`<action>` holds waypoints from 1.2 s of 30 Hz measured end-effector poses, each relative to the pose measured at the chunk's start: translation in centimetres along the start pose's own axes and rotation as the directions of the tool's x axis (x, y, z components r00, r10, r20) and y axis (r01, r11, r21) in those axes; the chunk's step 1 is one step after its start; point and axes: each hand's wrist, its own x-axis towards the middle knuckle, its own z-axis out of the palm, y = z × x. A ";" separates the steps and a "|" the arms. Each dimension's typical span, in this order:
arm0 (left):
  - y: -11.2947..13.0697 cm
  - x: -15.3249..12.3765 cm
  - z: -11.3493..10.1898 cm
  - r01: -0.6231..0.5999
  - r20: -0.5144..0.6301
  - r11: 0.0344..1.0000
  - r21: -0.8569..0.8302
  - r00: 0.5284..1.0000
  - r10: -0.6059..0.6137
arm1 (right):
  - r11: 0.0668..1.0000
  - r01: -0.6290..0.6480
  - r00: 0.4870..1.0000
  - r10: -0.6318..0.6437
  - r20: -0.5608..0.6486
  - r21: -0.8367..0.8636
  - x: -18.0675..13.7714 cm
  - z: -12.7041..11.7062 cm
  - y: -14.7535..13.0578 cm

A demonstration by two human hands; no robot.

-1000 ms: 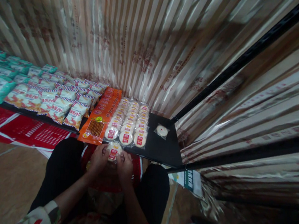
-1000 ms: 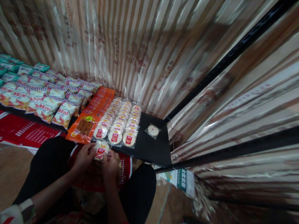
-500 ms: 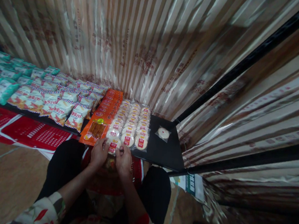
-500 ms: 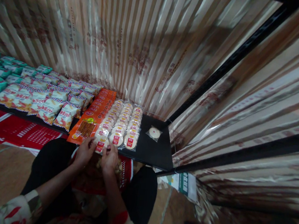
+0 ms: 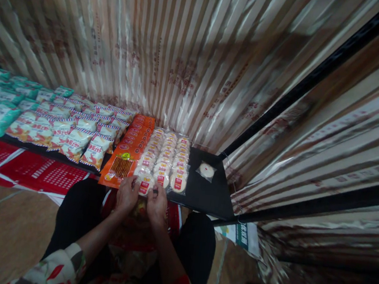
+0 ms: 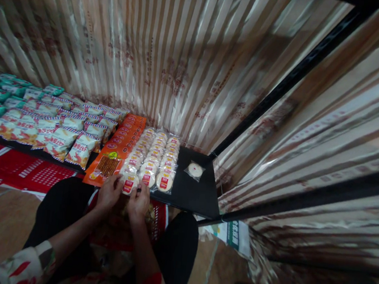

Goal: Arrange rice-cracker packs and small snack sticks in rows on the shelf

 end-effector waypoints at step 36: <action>0.5 -2.0 7.2 -0.551 -0.045 0.806 0.218 0.819 0.572 | 0.999 -0.011 0.998 0.009 -0.070 -0.030 1.4 -3.5 2.8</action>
